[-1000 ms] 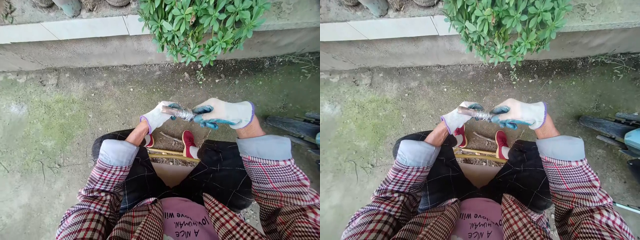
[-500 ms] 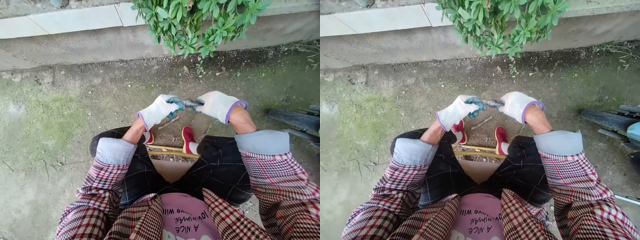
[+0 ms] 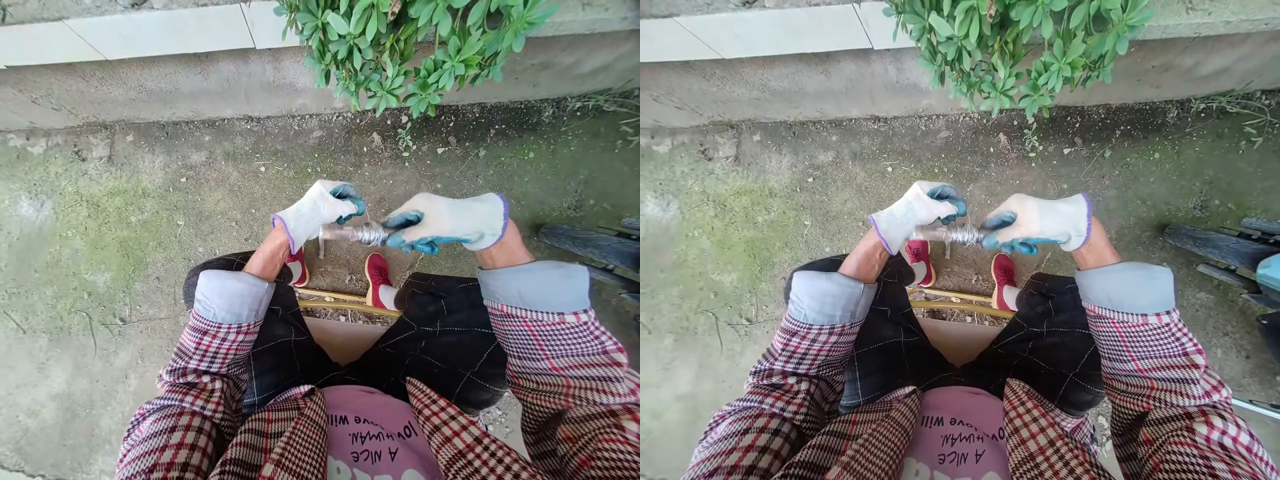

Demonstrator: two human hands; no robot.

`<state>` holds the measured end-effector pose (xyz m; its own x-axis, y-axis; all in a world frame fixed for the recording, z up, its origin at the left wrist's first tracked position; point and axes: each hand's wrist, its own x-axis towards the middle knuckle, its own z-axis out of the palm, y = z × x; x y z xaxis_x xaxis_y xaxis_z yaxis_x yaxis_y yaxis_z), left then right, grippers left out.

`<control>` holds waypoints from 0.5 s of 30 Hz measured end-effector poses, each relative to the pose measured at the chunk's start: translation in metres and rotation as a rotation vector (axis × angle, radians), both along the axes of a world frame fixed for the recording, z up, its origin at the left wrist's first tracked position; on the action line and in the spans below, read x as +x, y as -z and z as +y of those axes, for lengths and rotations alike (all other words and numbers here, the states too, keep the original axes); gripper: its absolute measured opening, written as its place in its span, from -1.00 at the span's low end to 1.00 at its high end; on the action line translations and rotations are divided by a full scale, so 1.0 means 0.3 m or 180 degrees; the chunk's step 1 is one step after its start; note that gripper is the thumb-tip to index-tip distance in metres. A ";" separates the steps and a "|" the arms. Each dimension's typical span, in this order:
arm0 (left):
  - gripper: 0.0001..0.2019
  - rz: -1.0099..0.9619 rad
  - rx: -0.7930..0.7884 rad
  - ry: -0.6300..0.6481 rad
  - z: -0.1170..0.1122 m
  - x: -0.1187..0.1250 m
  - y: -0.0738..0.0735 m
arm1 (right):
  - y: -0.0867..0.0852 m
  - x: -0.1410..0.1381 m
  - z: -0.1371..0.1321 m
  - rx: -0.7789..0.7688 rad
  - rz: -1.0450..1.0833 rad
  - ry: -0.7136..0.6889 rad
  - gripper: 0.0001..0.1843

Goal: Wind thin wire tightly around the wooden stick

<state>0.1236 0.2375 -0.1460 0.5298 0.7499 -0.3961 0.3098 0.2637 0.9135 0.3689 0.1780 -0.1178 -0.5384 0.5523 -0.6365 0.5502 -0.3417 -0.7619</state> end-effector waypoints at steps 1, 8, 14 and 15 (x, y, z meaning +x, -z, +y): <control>-0.85 0.0101 0.0080 0.0092 -0.004 -0.004 -0.001 | 0.012 -0.005 0.002 0.0028 -0.0210 -0.0195 -0.57; -0.83 0.0363 0.0083 0.0347 -0.052 0.008 0.001 | 0.032 -0.056 0.040 0.1108 -0.2134 -0.0431 -0.69; -0.81 -0.0447 -0.0414 0.0214 -0.063 0.021 -0.007 | -0.001 -0.044 0.034 0.1098 -0.0853 0.1609 -0.59; -0.83 -0.0540 -0.0445 0.0156 -0.060 0.020 0.000 | -0.010 -0.039 0.025 0.0951 -0.0420 0.1942 -0.56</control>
<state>0.1297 0.2196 -0.1460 0.6322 0.6656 -0.3965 0.1703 0.3799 0.9092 0.3571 0.1854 -0.1147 -0.0042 0.8936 -0.4489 0.4209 -0.4056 -0.8114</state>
